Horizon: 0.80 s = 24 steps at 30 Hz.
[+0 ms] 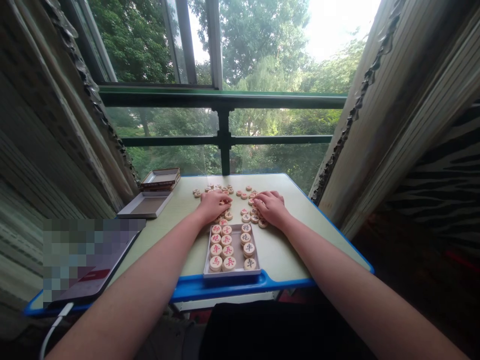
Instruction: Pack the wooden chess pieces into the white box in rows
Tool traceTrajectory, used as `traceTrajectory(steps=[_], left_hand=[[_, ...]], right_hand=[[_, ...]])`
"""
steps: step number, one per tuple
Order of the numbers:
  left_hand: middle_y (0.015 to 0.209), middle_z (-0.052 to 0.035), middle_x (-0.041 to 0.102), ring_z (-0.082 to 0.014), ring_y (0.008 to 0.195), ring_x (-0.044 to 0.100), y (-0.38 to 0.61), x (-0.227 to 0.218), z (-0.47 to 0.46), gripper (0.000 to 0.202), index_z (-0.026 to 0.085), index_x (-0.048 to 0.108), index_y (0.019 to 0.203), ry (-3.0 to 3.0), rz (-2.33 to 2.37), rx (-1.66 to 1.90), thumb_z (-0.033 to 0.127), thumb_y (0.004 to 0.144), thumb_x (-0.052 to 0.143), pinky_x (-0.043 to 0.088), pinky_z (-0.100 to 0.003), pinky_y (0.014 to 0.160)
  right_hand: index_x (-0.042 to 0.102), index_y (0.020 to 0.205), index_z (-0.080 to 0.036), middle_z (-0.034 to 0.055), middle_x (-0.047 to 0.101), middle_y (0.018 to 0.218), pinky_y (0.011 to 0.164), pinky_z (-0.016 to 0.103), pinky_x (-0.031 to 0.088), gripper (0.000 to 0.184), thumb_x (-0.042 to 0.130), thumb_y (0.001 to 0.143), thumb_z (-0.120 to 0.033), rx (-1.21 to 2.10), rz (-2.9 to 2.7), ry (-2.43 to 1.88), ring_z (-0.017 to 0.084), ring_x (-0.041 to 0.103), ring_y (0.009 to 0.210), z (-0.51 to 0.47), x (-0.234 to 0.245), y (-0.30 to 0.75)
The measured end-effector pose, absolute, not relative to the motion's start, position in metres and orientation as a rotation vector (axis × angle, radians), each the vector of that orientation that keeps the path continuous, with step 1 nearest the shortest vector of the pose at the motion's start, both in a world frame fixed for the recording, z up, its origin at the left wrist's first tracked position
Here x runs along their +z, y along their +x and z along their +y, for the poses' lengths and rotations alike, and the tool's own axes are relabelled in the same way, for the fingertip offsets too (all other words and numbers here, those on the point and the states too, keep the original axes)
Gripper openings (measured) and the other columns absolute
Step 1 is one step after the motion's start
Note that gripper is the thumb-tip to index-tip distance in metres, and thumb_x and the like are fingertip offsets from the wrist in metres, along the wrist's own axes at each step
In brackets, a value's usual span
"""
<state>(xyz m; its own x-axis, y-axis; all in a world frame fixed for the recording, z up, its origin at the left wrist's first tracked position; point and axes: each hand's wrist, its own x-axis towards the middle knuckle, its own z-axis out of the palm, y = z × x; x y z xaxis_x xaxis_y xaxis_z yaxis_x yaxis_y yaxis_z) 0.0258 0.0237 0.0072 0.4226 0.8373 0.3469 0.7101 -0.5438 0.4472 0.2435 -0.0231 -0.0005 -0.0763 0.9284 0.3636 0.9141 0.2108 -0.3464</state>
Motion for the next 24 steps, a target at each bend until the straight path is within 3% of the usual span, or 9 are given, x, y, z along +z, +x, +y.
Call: traceTrajectory(steps=[4, 9, 16, 21, 24], left_hand=[[0.088, -0.0057, 0.065, -0.0185, 0.078, 0.059, 0.028, 0.007, 0.023, 0.018, 0.017, 0.069, 0.084, 2.266, 1.253, 0.985, 0.03, 0.072, 0.063, 0.045, -0.035, 0.078], [0.083, -0.0055, 0.065, -0.0159, 0.073, 0.06, 0.037, 0.013, 0.012, 0.029, 0.014, 0.062, 0.087, 1.754, 0.903, 1.109, 0.034, 0.067, 0.07, 0.048, -0.031, 0.067], [0.082, -0.0045, 0.069, -0.015, 0.077, 0.066, 0.046, 0.019, -0.005, 0.031, 0.012, 0.059, 0.081, 1.335, 0.651, 0.997, 0.026, 0.061, 0.079, 0.051, -0.035, 0.082], [0.087, -0.0083, 0.071, -0.0186, 0.08, 0.067, 0.045, 0.025, -0.011, 0.046, 0.012, 0.063, 0.102, 1.382, 0.681, 0.917, 0.026, 0.061, 0.079, 0.053, -0.038, 0.08], [0.092, -0.0098, 0.071, -0.0199, 0.082, 0.067, 0.044, 0.029, -0.015, 0.041, 0.011, 0.066, 0.097, 1.444, 0.701, 0.896, 0.027, 0.061, 0.079, 0.054, -0.036, 0.078]], right_hand=[[0.065, 0.106, -0.023, 0.0071, 0.063, 0.109, 0.092, 0.045, 0.032, 0.031, 0.04, 0.09, -0.035, -0.016, -1.96, -1.632, 0.027, 0.044, 0.106, -0.024, -0.001, 0.244], [0.063, 0.104, -0.019, 0.0101, 0.061, 0.104, 0.089, 0.04, 0.041, 0.025, 0.051, 0.086, -0.031, -0.286, -2.109, -1.167, 0.025, 0.048, 0.098, -0.033, 0.004, 0.238], [0.058, 0.104, -0.02, 0.0084, 0.063, 0.094, 0.078, 0.037, 0.049, 0.021, 0.054, 0.086, -0.029, -0.333, -2.088, -0.865, 0.022, 0.054, 0.088, -0.04, 0.009, 0.23], [0.058, 0.098, -0.02, 0.007, 0.065, 0.089, 0.078, 0.037, 0.05, 0.021, 0.061, 0.081, -0.032, -0.334, -2.034, -0.837, 0.021, 0.056, 0.086, -0.04, 0.01, 0.23], [0.058, 0.093, -0.022, 0.0058, 0.065, 0.088, 0.078, 0.037, 0.05, 0.017, 0.063, 0.08, -0.033, -0.313, -2.002, -0.838, 0.021, 0.057, 0.086, -0.041, 0.011, 0.229]])
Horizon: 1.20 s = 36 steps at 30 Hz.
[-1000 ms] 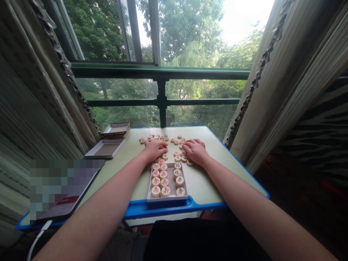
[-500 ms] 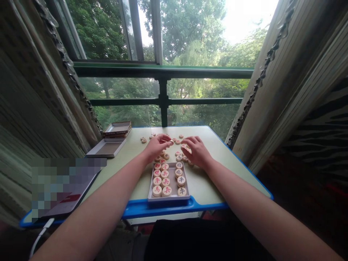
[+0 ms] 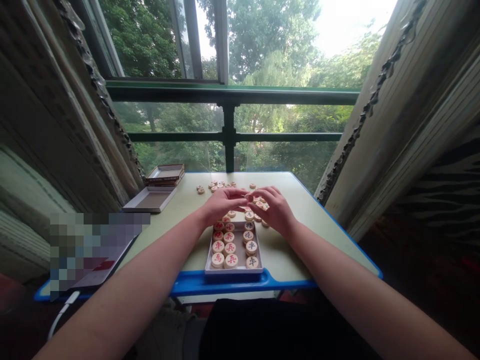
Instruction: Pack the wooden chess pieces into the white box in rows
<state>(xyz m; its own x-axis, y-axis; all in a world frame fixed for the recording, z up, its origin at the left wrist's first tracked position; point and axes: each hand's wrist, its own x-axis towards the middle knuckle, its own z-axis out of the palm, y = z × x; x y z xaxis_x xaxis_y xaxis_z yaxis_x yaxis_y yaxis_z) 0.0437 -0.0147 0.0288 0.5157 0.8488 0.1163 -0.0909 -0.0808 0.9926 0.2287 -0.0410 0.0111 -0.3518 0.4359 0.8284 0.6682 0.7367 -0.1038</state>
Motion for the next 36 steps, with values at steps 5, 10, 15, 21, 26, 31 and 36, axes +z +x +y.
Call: traceTrajectory(steps=[5, 10, 15, 21, 26, 31, 36], left_hand=[[0.091, -0.0093, 0.071, -0.0198, 0.082, 0.067, 0.044, 0.03, -0.017, 0.037, 0.012, 0.067, 0.092, 1.464, 0.721, 0.899, 0.027, 0.06, 0.079, 0.054, -0.035, 0.075], [0.094, -0.0106, 0.07, -0.0229, 0.084, 0.066, 0.037, 0.019, -0.001, 0.034, 0.014, 0.066, 0.095, 1.613, 0.914, 1.066, 0.033, 0.067, 0.071, 0.051, -0.04, 0.078], [0.094, -0.0062, 0.071, -0.0271, 0.097, 0.059, 0.023, 0.004, 0.023, 0.02, 0.022, 0.073, 0.083, 2.256, 1.301, 1.049, 0.034, 0.07, 0.065, 0.041, -0.04, 0.092], [0.114, -0.011, 0.063, -0.033, 0.109, 0.048, 0.025, -0.002, 0.029, 0.033, 0.022, 0.074, 0.09, 2.526, 1.435, 0.83, 0.046, 0.075, 0.057, 0.032, -0.046, 0.097], [0.125, -0.0091, 0.056, -0.0312, 0.118, 0.041, 0.019, -0.004, 0.033, 0.036, 0.024, 0.07, 0.101, 2.451, 1.621, 0.896, 0.043, 0.082, 0.046, 0.027, -0.046, 0.101], [0.124, -0.0104, 0.057, -0.0313, 0.119, 0.043, 0.008, -0.01, 0.037, 0.041, 0.022, 0.068, 0.103, 2.441, 1.628, 0.753, 0.046, 0.083, 0.042, 0.026, -0.046, 0.102], [0.141, -0.0143, 0.041, -0.0367, 0.129, 0.034, 0.011, -0.014, 0.032, 0.056, 0.019, 0.04, 0.136, 2.289, 1.627, 0.663, 0.043, 0.086, 0.038, 0.022, -0.054, 0.103]], right_hand=[[0.059, 0.093, -0.022, 0.0053, 0.065, 0.087, 0.079, 0.036, 0.049, 0.017, 0.062, 0.08, -0.032, -0.286, -2.002, -0.823, 0.021, 0.057, 0.087, -0.044, 0.014, 0.228], [0.063, 0.092, -0.02, 0.0074, 0.065, 0.091, 0.084, 0.038, 0.044, 0.016, 0.05, 0.086, -0.026, -0.263, -1.904, -1.118, 0.022, 0.054, 0.088, -0.041, 0.012, 0.232], [0.07, 0.093, -0.022, 0.0088, 0.066, 0.102, 0.089, 0.046, 0.039, 0.026, 0.045, 0.084, -0.022, -0.171, -1.757, -1.689, 0.029, 0.049, 0.103, -0.027, 0.002, 0.245], [0.068, 0.105, -0.014, 0.0115, 0.068, 0.105, 0.088, 0.035, 0.043, 0.038, 0.044, 0.076, -0.009, 0.001, -1.818, -1.904, 0.025, 0.057, 0.101, -0.017, -0.001, 0.257], [0.071, 0.1, -0.018, 0.0069, 0.069, 0.102, 0.089, 0.029, 0.043, 0.034, 0.045, 0.078, -0.013, 0.022, -1.881, -1.856, 0.021, 0.059, 0.099, -0.019, 0.003, 0.253], [0.071, 0.095, -0.017, 0.009, 0.069, 0.1, 0.086, 0.03, 0.044, 0.029, 0.046, 0.08, -0.02, 0.045, -1.828, -1.891, 0.022, 0.06, 0.097, -0.017, 0.004, 0.256], [0.07, 0.101, -0.018, 0.0078, 0.069, 0.1, 0.084, 0.032, 0.046, 0.03, 0.049, 0.079, -0.02, 0.121, -1.81, -1.863, 0.022, 0.061, 0.094, -0.02, 0.008, 0.262]])
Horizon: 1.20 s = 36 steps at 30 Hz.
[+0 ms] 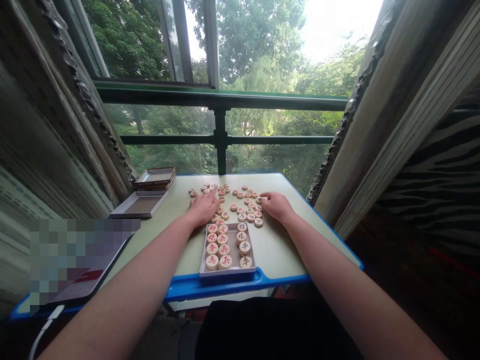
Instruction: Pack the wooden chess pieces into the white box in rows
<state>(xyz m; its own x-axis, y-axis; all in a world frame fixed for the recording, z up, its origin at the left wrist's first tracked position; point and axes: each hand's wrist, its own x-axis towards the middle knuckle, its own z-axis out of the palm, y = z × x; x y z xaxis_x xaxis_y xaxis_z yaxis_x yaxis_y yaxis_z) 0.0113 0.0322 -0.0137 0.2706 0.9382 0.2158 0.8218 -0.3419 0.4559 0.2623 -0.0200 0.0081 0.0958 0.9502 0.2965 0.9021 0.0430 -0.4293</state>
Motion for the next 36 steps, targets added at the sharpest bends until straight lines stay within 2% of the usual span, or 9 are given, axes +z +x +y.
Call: traceTrajectory(steps=[3, 6, 9, 15, 19, 23, 27, 36], left_hand=[[0.142, -0.0159, 0.038, -0.03, 0.132, 0.033, 0.01, -0.013, 0.035, 0.055, 0.015, 0.036, 0.137, 2.161, 1.508, 0.849, 0.036, 0.087, 0.036, 0.023, -0.046, 0.107], [0.139, -0.0152, 0.044, -0.024, 0.128, 0.039, 0.004, -0.011, 0.038, 0.048, 0.013, 0.045, 0.13, 2.015, 1.357, 1.023, 0.029, 0.085, 0.038, 0.029, -0.038, 0.106], [0.126, -0.0137, 0.056, -0.0237, 0.117, 0.051, 0.0, -0.01, 0.038, 0.041, 0.014, 0.056, 0.116, 1.839, 1.315, 1.037, 0.026, 0.079, 0.044, 0.037, -0.038, 0.1], [0.107, -0.0099, 0.066, -0.0252, 0.104, 0.058, 0.003, -0.008, 0.034, 0.028, 0.017, 0.066, 0.094, 1.842, 1.394, 1.086, 0.02, 0.071, 0.05, 0.042, -0.039, 0.093], [0.101, -0.0081, 0.068, -0.0245, 0.097, 0.06, 0.005, -0.007, 0.033, 0.025, 0.018, 0.068, 0.087, 1.941, 1.42, 1.115, 0.02, 0.071, 0.049, 0.045, -0.037, 0.087], [0.1, -0.0062, 0.069, -0.0233, 0.098, 0.059, 0.008, -0.004, 0.028, 0.028, 0.018, 0.069, 0.084, 2.066, 1.415, 1.056, 0.018, 0.07, 0.045, 0.045, -0.035, 0.088], [0.1, -0.0035, 0.069, -0.0227, 0.1, 0.059, 0.008, 0.0, 0.022, 0.03, 0.02, 0.07, 0.082, 2.149, 1.449, 1.041, 0.016, 0.066, 0.045, 0.044, -0.033, 0.091], [0.089, -0.0043, 0.071, -0.0251, 0.097, 0.059, 0.008, -0.002, 0.02, 0.031, 0.02, 0.071, 0.075, 2.223, 1.496, 1.19, 0.011, 0.062, 0.044, 0.043, -0.036, 0.094]], right_hand=[[0.071, 0.097, -0.021, 0.0074, 0.066, 0.103, 0.091, 0.034, 0.042, 0.024, 0.056, 0.078, -0.024, 0.135, -1.957, -1.619, 0.021, 0.058, 0.099, -0.027, 0.012, 0.26], [0.072, 0.094, -0.024, 0.0077, 0.062, 0.104, 0.093, 0.039, 0.04, 0.023, 0.065, 0.075, -0.033, 0.198, -2.168, -1.389, 0.023, 0.053, 0.104, -0.035, 0.015, 0.253], [0.071, 0.097, -0.026, 0.0078, 0.06, 0.104, 0.094, 0.043, 0.036, 0.026, 0.066, 0.075, -0.038, 0.233, -2.28, -1.339, 0.024, 0.049, 0.107, -0.04, 0.016, 0.246], [0.073, 0.087, -0.024, 0.0073, 0.06, 0.102, 0.093, 0.042, 0.036, 0.021, 0.072, 0.069, -0.034, 0.164, -2.271, -1.341, 0.023, 0.049, 0.099, -0.038, 0.01, 0.241], [0.073, 0.084, -0.022, 0.0067, 0.06, 0.096, 0.089, 0.038, 0.04, 0.017, 0.072, 0.07, -0.032, 0.098, -2.286, -1.242, 0.021, 0.051, 0.094, -0.036, 0.006, 0.239], [0.072, 0.088, -0.023, 0.006, 0.061, 0.092, 0.092, 0.039, 0.039, 0.017, 0.069, 0.073, -0.031, 0.073, -2.356, -1.182, 0.02, 0.055, 0.093, -0.036, 0.005, 0.237], [0.072, 0.08, -0.022, 0.0054, 0.061, 0.093, 0.095, 0.039, 0.037, 0.011, 0.071, 0.072, -0.029, 0.102, -2.368, -1.155, 0.02, 0.055, 0.095, -0.037, 0.007, 0.237], [0.072, 0.088, -0.022, 0.0056, 0.062, 0.088, 0.089, 0.035, 0.042, 0.02, 0.072, 0.07, -0.031, 0.191, -2.357, -1.292, 0.021, 0.054, 0.094, -0.04, 0.013, 0.236]])
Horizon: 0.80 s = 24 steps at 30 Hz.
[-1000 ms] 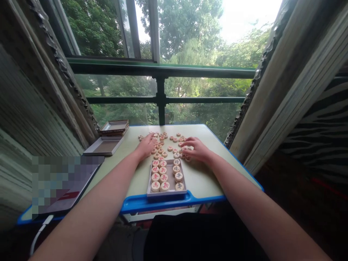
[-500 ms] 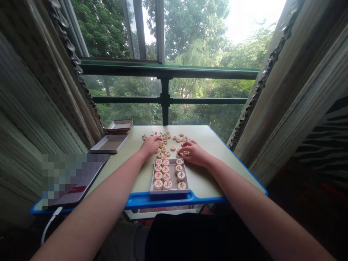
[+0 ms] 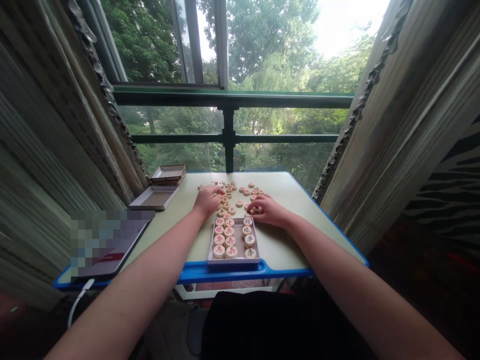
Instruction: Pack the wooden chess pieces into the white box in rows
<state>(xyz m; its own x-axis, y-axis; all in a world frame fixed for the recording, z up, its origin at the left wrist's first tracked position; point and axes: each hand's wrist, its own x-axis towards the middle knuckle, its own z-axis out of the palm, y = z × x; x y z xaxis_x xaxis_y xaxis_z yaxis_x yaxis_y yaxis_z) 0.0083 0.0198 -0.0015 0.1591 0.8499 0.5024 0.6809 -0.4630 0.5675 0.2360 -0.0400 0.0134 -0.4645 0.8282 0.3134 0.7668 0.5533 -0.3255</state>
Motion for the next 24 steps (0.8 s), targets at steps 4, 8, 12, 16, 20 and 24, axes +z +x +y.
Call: traceTrajectory(steps=[4, 8, 12, 16, 20, 24], left_hand=[[0.084, -0.0058, 0.071, -0.0252, 0.094, 0.06, 0.011, -0.001, 0.018, 0.027, 0.018, 0.071, 0.071, 2.248, 1.479, 1.275, 0.013, 0.064, 0.045, 0.044, -0.035, 0.091], [0.082, -0.0049, 0.071, -0.0243, 0.092, 0.06, 0.012, -0.002, 0.017, 0.026, 0.018, 0.07, 0.07, 2.27, 1.488, 1.298, 0.014, 0.065, 0.046, 0.045, -0.035, 0.089], [0.082, -0.0042, 0.071, -0.0218, 0.091, 0.06, 0.015, -0.003, 0.013, 0.027, 0.018, 0.07, 0.07, 2.281, 1.567, 1.315, 0.011, 0.066, 0.044, 0.045, -0.033, 0.089], [0.088, -0.0059, 0.07, -0.0226, 0.093, 0.06, 0.014, 0.003, 0.006, 0.027, 0.019, 0.069, 0.073, 2.111, 1.825, 1.284, 0.01, 0.067, 0.044, 0.046, -0.032, 0.085], [0.079, -0.0064, 0.07, -0.0225, 0.075, 0.061, 0.008, 0.011, 0.001, 0.023, 0.018, 0.068, 0.072, 1.726, 1.896, 1.214, 0.013, 0.063, 0.048, 0.046, -0.03, 0.062], [0.07, -0.004, 0.068, -0.017, 0.061, 0.058, 0.004, 0.006, -0.012, 0.024, 0.017, 0.067, 0.066, 1.414, 1.735, 1.357, 0.013, 0.061, 0.045, 0.041, -0.025, 0.052]], right_hand=[[0.071, 0.091, -0.022, 0.0047, 0.064, 0.087, 0.086, 0.034, 0.043, 0.022, 0.07, 0.071, -0.029, 0.242, -2.361, -1.382, 0.02, 0.054, 0.09, -0.043, 0.017, 0.234], [0.07, 0.092, -0.021, 0.005, 0.065, 0.091, 0.087, 0.034, 0.041, 0.022, 0.069, 0.072, -0.03, 0.277, -2.356, -1.456, 0.021, 0.053, 0.094, -0.045, 0.021, 0.234], [0.07, 0.096, -0.022, 0.0057, 0.064, 0.092, 0.09, 0.035, 0.037, 0.027, 0.068, 0.071, -0.033, 0.329, -2.367, -1.531, 0.022, 0.053, 0.095, -0.043, 0.024, 0.236], [0.07, 0.098, -0.024, 0.0058, 0.062, 0.09, 0.088, 0.035, 0.037, 0.03, 0.069, 0.07, -0.034, 0.33, -2.362, -1.524, 0.024, 0.051, 0.097, -0.043, 0.023, 0.237], [0.071, 0.093, -0.024, 0.0045, 0.062, 0.087, 0.089, 0.036, 0.036, 0.023, 0.068, 0.073, -0.035, 0.304, -2.398, -1.41, 0.02, 0.053, 0.09, -0.042, 0.017, 0.236], [0.07, 0.091, -0.021, 0.0062, 0.062, 0.094, 0.092, 0.039, 0.034, 0.021, 0.069, 0.073, -0.032, 0.224, -2.334, -1.399, 0.02, 0.053, 0.09, -0.039, 0.016, 0.238]])
